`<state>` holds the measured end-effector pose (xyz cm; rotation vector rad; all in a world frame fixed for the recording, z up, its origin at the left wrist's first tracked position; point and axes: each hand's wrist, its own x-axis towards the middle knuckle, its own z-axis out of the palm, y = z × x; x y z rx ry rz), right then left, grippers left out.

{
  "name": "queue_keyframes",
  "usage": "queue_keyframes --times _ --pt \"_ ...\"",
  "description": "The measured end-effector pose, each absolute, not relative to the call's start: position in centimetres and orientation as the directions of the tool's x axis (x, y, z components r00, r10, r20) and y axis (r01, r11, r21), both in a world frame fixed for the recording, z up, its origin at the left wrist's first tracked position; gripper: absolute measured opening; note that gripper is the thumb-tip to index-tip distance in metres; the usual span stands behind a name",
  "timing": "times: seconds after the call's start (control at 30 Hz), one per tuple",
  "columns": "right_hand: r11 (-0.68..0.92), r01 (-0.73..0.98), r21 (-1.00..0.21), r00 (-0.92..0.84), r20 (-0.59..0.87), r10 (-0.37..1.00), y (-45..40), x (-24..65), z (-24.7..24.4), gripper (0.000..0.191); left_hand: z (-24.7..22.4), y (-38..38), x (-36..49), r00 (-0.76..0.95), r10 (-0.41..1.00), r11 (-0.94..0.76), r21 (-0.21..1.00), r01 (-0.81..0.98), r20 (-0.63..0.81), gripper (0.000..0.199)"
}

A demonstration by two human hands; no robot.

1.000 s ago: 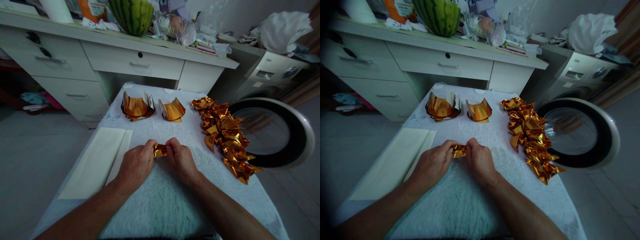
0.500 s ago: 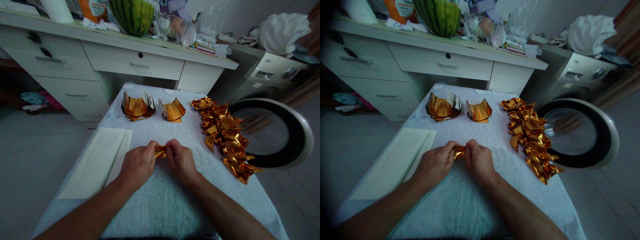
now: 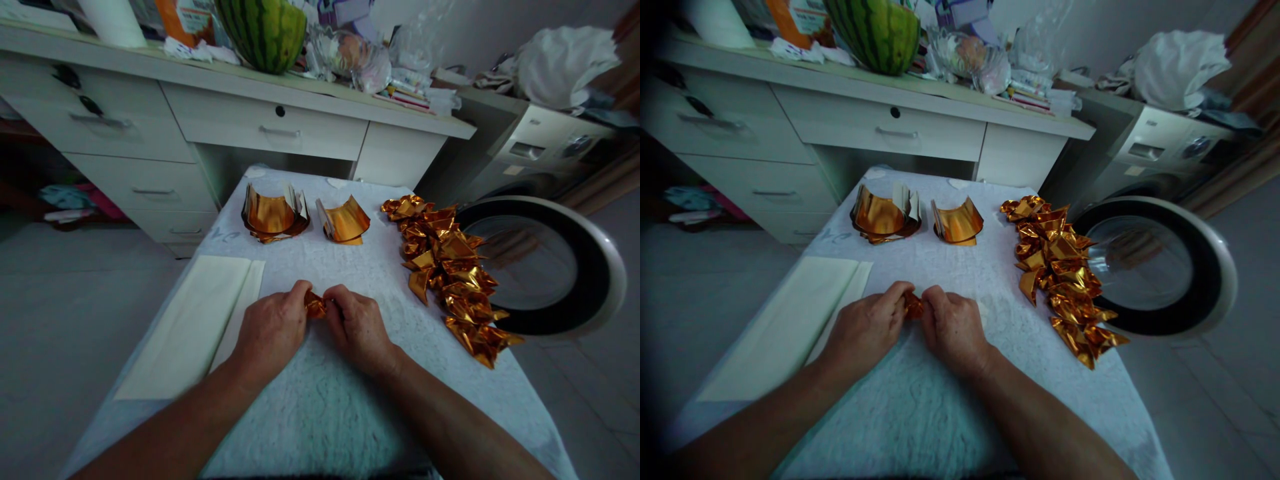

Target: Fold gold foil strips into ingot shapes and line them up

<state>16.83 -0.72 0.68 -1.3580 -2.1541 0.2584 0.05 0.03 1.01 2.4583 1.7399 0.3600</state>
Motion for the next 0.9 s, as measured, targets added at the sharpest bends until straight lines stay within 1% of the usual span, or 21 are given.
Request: queue_keyframes --times 0.07,0.2,0.3,0.4,0.53,0.6,0.73,0.8,0.9 --pt "0.471 0.764 -0.441 -0.326 0.365 0.872 -0.70 16.76 0.67 0.021 1.00 0.07 0.01 0.299 0.944 -0.326 0.239 0.915 0.142 0.031" --pt "0.378 0.794 -0.476 -0.204 0.378 0.903 -0.40 16.90 0.56 0.018 1.01 -0.02 0.19 0.387 0.907 -0.419 0.251 0.873 0.166 0.029" --pt "0.343 0.798 -0.496 -0.158 0.377 0.913 -0.30 17.00 0.51 0.017 0.99 -0.09 0.32 0.404 0.894 -0.443 0.242 0.864 0.192 0.029" --pt "0.372 0.779 -0.505 -0.195 0.368 0.909 -0.48 16.92 0.56 0.017 1.00 -0.02 0.24 0.382 0.904 -0.420 0.222 0.880 0.194 0.030" --pt "0.452 0.753 -0.478 -0.282 0.385 0.879 -0.68 16.78 0.62 0.018 1.01 0.09 0.12 0.333 0.925 -0.368 0.214 0.905 0.184 0.032" --pt "0.444 0.762 -0.472 -0.269 0.392 0.880 -0.59 16.82 0.60 0.018 0.91 0.02 0.15 0.355 0.916 -0.391 0.217 0.894 0.186 0.031" --pt "0.362 0.798 -0.481 -0.184 0.376 0.908 -0.31 16.99 0.45 0.018 0.62 -0.18 0.25 0.417 0.886 -0.457 0.220 0.862 0.204 0.030" --pt "0.385 0.791 -0.476 -0.214 0.374 0.902 -0.29 17.02 0.37 0.018 0.60 -0.19 0.24 0.413 0.890 -0.450 0.230 0.863 0.193 0.031" --pt "0.431 0.760 -0.487 -0.265 0.374 0.889 -0.34 16.98 0.38 0.018 0.97 -0.04 0.18 0.351 0.924 -0.380 0.270 0.885 0.150 0.032"
